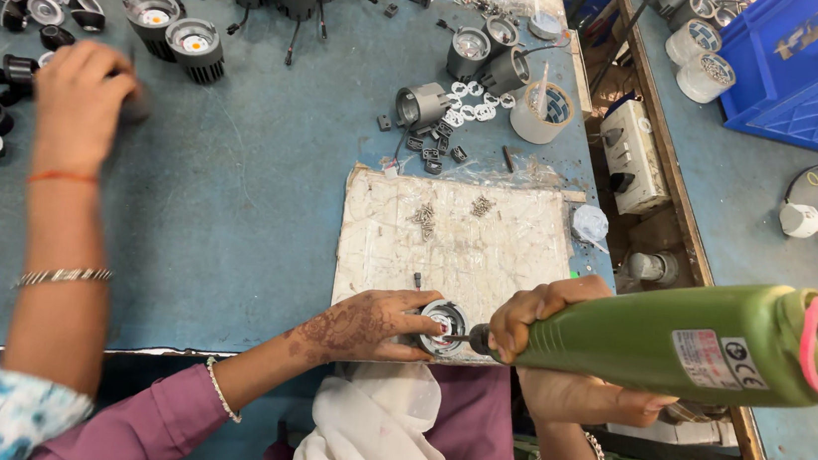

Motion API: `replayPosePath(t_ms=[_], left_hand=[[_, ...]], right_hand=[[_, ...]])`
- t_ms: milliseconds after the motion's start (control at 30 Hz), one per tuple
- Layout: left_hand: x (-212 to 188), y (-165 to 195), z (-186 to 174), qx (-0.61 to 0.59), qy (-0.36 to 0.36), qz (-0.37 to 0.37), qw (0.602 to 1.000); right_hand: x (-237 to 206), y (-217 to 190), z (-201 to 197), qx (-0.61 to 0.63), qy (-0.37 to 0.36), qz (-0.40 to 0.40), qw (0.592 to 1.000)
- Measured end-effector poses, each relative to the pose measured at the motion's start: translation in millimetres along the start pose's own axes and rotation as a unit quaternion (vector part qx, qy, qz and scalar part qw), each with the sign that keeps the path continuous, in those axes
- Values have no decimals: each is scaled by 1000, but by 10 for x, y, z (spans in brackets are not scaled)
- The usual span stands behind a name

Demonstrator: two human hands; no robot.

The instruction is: The person assembles LED light fixtures at a workbench. They insert small components into the light housing, apply adhesive with a caulking gun, and secure parts using a screwdriver. Completed units are placed on the table.

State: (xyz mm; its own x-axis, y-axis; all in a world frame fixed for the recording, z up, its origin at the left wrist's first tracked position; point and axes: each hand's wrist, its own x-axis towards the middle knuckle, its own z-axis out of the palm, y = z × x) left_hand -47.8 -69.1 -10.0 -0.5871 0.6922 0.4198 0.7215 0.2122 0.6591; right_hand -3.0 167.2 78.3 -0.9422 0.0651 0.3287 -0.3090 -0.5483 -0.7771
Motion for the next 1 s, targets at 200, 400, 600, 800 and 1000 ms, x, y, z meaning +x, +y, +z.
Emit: replayPosePath(t_ms=[200,400,600,800,1000], left_hand=[[0,16,-10,11,-7,-20,1000],[5,129,-77,-21,-10,-55,998],[-57,277,-6,-54,14,-125,991],[-86,241,97,-31,33,-129,991],[-107,196,146,-14,42,-116,992]], right_hand=[[56,35,34,0,-64,-26,998],[288,-119,164,-4,-82,-5,997],[452,-164,407,-37,-61,-8,997],[548,-169,514,-67,-66,-21,995],[560,-72,536,-49,-58,24,997]])
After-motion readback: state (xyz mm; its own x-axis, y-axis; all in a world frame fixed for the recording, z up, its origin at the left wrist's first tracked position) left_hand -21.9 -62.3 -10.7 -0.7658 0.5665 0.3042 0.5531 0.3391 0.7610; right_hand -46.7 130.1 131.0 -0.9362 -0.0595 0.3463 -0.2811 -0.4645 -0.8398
